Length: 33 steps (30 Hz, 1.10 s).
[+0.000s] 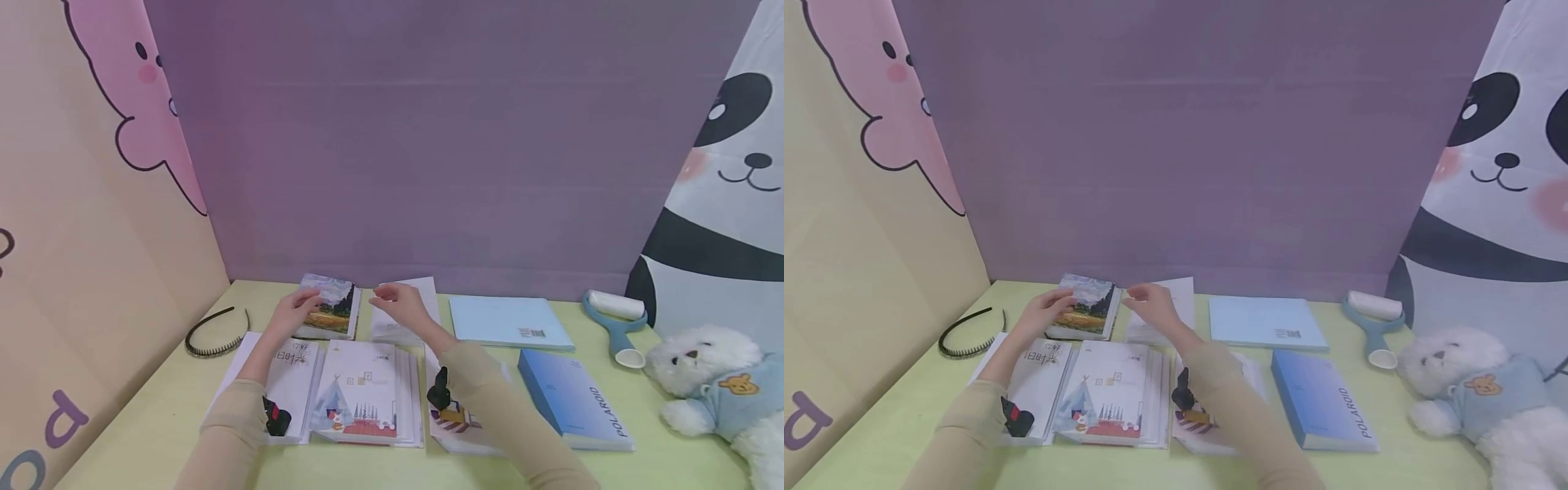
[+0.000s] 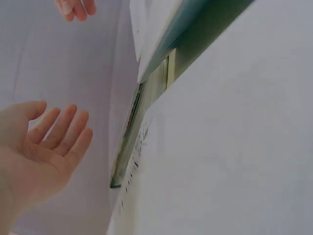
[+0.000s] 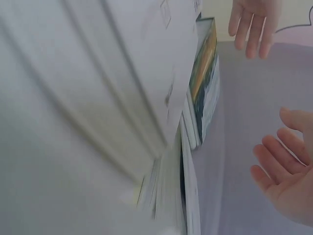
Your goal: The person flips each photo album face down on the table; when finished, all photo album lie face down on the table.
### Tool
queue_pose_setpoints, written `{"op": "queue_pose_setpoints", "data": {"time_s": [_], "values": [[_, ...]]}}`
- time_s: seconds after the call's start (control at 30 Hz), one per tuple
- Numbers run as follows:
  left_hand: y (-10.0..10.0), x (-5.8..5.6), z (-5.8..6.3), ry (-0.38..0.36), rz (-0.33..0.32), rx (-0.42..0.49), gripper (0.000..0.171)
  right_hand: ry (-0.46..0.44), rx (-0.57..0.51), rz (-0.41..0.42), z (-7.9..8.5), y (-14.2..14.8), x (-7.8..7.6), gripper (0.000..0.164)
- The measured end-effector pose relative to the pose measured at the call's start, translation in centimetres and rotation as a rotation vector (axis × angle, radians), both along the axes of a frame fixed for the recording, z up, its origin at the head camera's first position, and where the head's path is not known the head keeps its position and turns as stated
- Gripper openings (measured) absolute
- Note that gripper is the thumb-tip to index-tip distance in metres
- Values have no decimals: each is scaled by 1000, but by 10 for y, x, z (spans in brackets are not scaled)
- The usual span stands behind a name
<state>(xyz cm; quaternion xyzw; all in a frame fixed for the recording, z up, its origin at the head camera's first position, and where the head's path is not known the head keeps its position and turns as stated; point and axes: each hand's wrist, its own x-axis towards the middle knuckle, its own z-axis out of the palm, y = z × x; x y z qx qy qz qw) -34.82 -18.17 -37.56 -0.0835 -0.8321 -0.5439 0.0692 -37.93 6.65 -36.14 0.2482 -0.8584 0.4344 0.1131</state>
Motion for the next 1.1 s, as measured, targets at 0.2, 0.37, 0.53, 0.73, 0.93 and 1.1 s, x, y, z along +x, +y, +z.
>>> {"op": "queue_pose_setpoints", "data": {"time_s": [0.2,0.37,0.53,0.73,0.93,1.1], "values": [[-17,4,-3,-53,68,12,43,-112,-3,-2,-3,-26,2,29],[-25,6,-8,-108,89,35,47,-159,15,14,-12,-42,2,31],[-30,10,-11,-220,97,-3,56,-190,27,52,-19,-54,3,34],[-30,11,-12,-296,90,-54,66,-223,43,71,-22,-62,6,36],[-31,10,-14,-322,60,-117,65,-325,119,63,-24,-66,11,44],[-34,10,-17,-294,38,-153,55,-407,199,81,-27,-65,13,54]]}}
